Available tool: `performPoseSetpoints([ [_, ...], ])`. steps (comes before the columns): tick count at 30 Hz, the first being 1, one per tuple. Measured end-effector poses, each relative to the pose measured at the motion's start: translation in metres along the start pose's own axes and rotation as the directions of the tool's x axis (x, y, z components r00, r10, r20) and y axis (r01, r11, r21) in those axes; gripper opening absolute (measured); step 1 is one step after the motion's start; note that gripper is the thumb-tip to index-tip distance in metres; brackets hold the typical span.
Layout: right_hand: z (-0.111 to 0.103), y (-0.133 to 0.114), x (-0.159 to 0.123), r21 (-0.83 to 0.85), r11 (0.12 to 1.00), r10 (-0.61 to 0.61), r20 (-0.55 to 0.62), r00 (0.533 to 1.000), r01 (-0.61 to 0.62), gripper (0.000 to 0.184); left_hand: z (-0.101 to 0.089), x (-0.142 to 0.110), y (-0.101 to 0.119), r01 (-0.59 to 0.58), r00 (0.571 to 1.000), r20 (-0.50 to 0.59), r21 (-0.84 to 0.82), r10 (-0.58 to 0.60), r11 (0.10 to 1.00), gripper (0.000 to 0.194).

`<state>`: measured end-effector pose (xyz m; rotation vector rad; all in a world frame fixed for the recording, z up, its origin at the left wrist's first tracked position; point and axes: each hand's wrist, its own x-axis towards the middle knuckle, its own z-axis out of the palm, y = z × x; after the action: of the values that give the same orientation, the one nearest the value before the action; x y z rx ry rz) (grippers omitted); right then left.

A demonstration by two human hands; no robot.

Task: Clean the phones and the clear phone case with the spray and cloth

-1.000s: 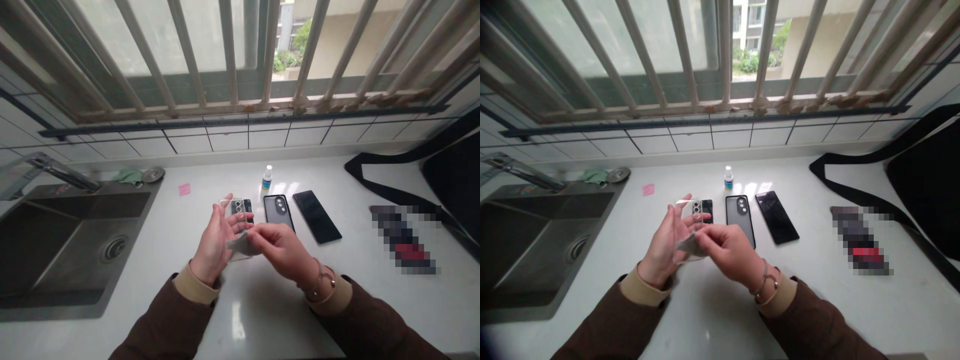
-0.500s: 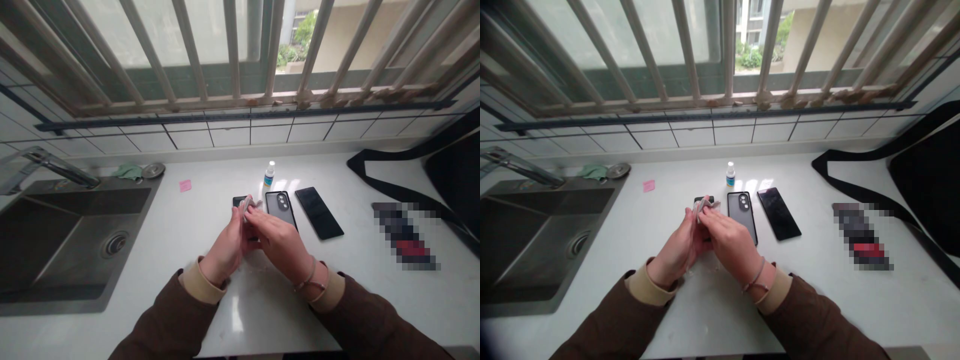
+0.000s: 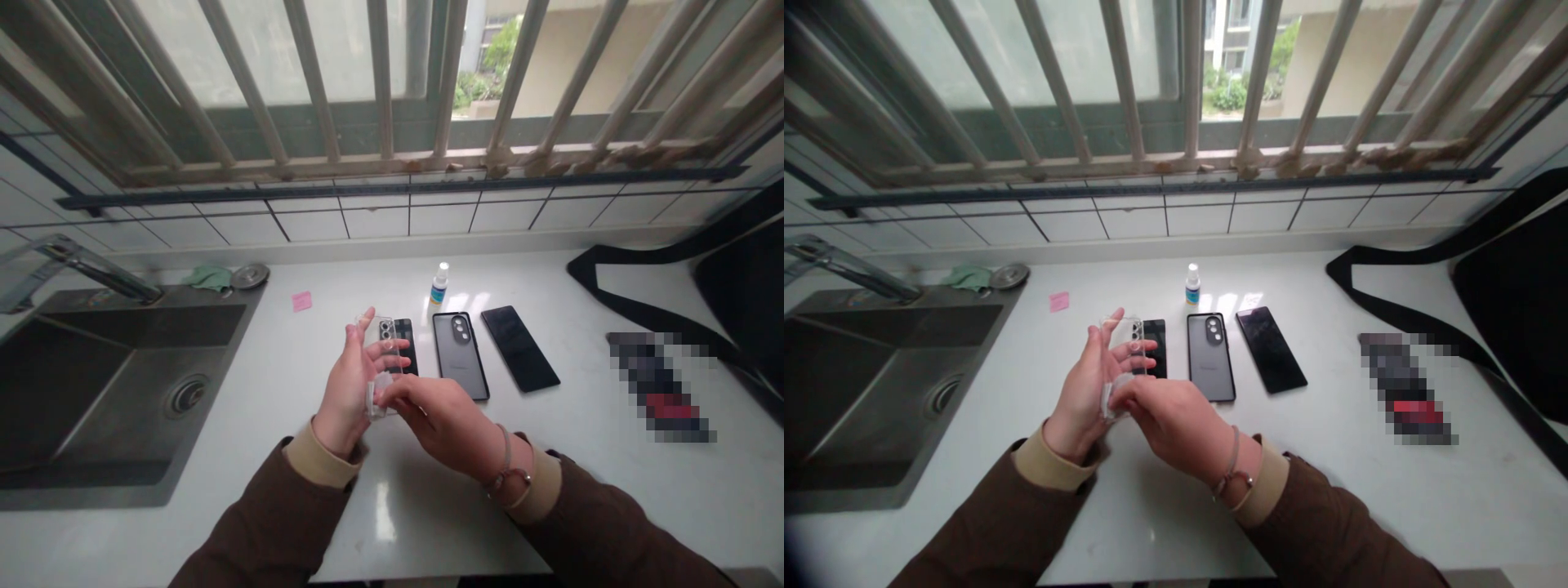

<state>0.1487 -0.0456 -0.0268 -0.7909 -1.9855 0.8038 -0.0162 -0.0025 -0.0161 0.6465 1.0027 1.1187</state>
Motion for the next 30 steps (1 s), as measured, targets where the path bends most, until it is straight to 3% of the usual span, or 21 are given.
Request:
performPoseSetpoints([
  [2, -0.003, 0.000, 0.000, 0.113, 0.988, 0.094, 0.071, 0.993, -0.102, 0.013, 0.000, 0.000, 0.001, 0.008, 1.000, 0.001, -0.009, -0.008, 1.000, 0.071],
  [4, -0.005, 0.002, 0.001, 0.332, 0.912, 0.206, 0.131, 0.970, -0.238, 0.012, 0.002, -0.001, 0.001, 0.058, 0.998, 0.021, -0.028, -0.058, 0.998, 0.069],
  [7, -0.005, 0.010, 0.003, 0.675, 0.618, 0.366, 0.207, 0.907, -0.403, 0.022, 0.007, -0.003, 0.002, 0.148, 0.987, 0.083, -0.091, -0.141, 0.985, 0.065],
  [9, -0.007, 0.017, 0.005, 0.784, 0.457, 0.493, 0.171, 0.853, -0.421, 0.028, 0.008, -0.003, 0.002, 0.161, 0.982, 0.113, -0.112, -0.148, 0.981, 0.063],
  [11, -0.011, 0.024, 0.008, 0.819, 0.444, 0.631, 0.003, 0.776, -0.363, 0.030, 0.009, -0.003, 0.001, 0.162, 0.980, 0.130, -0.102, -0.148, 0.982, 0.064],
  [14, -0.020, 0.030, 0.009, 0.713, 0.634, 0.673, -0.320, 0.667, -0.298, 0.031, 0.009, -0.004, 0.000, 0.188, 0.973, 0.149, -0.066, -0.177, 0.980, 0.071],
  [15, -0.022, 0.029, 0.009, 0.638, 0.709, 0.634, -0.390, 0.668, -0.301, 0.030, 0.010, -0.005, -0.001, 0.195, 0.971, 0.152, -0.057, -0.185, 0.979, 0.072],
  [17, -0.022, 0.022, 0.006, 0.445, 0.839, 0.508, -0.431, 0.746, -0.314, 0.024, 0.011, -0.007, -0.003, 0.181, 0.973, 0.153, -0.046, -0.172, 0.982, 0.071],
  [19, -0.019, 0.012, 0.003, 0.230, 0.934, 0.338, -0.333, 0.880, -0.272, 0.017, 0.012, -0.008, -0.005, 0.139, 0.982, 0.132, -0.031, -0.134, 0.990, 0.068],
  [21, -0.012, 0.001, 0.000, 0.082, 0.984, 0.172, -0.177, 0.969, -0.160, 0.016, 0.013, -0.008, -0.006, 0.109, 0.990, 0.097, -0.020, -0.106, 0.994, 0.066],
  [24, -0.005, -0.007, -0.001, 0.008, 1.000, 0.030, -0.038, 0.999, -0.030, 0.015, 0.012, -0.005, -0.006, 0.085, 0.996, 0.034, -0.024, -0.084, 0.996, 0.066],
  [30, -0.009, 0.000, 0.004, -0.101, 0.993, -0.051, 0.127, 0.991, 0.064, 0.020, 0.007, -0.002, -0.003, 0.049, 0.999, 0.000, -0.002, -0.049, 0.999, 0.065],
])
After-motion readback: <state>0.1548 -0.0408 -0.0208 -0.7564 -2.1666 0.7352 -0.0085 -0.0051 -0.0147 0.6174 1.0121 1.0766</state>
